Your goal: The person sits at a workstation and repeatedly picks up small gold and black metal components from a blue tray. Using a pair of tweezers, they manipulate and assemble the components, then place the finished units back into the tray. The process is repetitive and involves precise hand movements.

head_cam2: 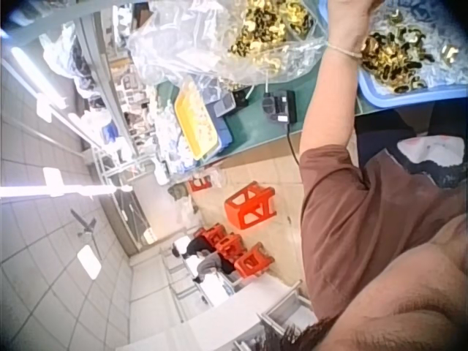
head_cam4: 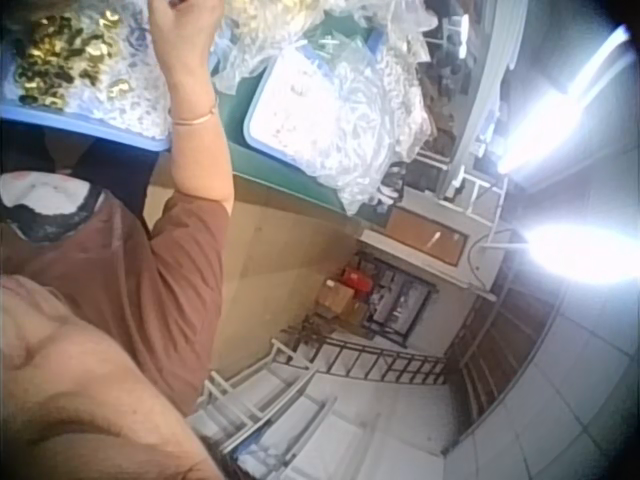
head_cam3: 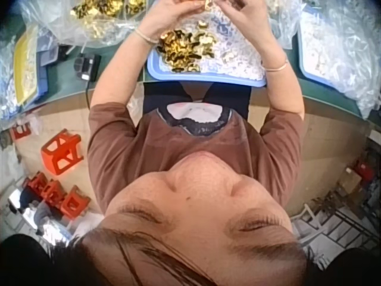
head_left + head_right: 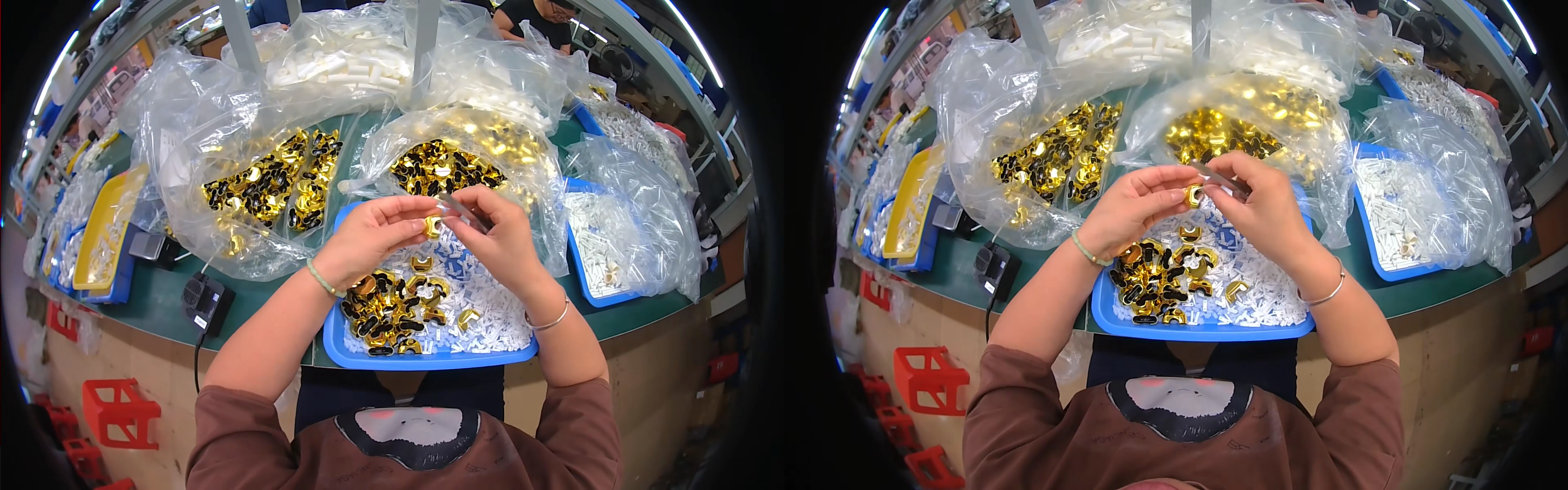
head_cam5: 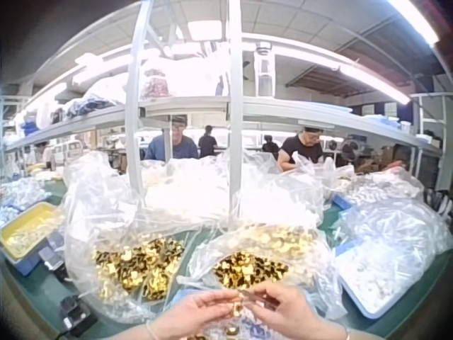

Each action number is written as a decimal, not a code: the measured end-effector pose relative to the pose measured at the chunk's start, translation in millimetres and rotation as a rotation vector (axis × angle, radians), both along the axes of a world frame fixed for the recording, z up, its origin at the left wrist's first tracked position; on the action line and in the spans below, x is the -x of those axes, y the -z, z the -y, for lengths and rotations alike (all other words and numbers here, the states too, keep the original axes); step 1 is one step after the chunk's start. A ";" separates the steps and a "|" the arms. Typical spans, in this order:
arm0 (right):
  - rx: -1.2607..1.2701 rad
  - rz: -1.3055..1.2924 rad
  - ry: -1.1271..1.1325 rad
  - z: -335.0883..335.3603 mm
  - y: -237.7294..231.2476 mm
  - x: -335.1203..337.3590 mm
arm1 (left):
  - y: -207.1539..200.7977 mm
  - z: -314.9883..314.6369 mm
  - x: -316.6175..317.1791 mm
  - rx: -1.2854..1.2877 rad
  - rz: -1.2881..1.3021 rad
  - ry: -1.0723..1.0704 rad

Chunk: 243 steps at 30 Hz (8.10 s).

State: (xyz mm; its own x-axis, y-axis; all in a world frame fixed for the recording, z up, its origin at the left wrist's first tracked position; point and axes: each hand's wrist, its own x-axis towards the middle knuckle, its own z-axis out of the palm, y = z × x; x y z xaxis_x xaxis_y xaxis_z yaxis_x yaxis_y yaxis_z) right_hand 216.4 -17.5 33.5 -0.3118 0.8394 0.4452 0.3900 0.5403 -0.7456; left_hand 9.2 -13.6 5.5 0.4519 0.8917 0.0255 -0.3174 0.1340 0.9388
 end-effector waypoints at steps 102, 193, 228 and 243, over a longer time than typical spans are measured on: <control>-0.068 0.107 -0.108 2.5 6.6 8.1 | 9.2 -2.8 -2.1 -0.177 -0.102 0.046; -0.465 0.065 -0.132 8.1 1.3 12.8 | 3.0 -5.3 5.3 0.107 0.141 -0.052; -0.011 0.629 -0.079 -15.8 19.9 -16.8 | 3.5 -5.1 2.1 -0.120 -0.093 -0.094; 0.041 0.663 -0.139 -11.8 7.5 -30.7 | 0.0 -1.7 3.7 -0.048 0.054 -0.049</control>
State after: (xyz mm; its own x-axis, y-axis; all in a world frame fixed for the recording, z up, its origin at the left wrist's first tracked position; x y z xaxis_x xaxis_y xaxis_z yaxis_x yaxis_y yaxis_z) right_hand 247.1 -5.7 26.0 -0.6141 0.7839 0.0916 0.7008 0.5950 -0.3934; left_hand 5.5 -11.9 5.4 0.4047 0.9098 0.0916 -0.3731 0.0728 0.9249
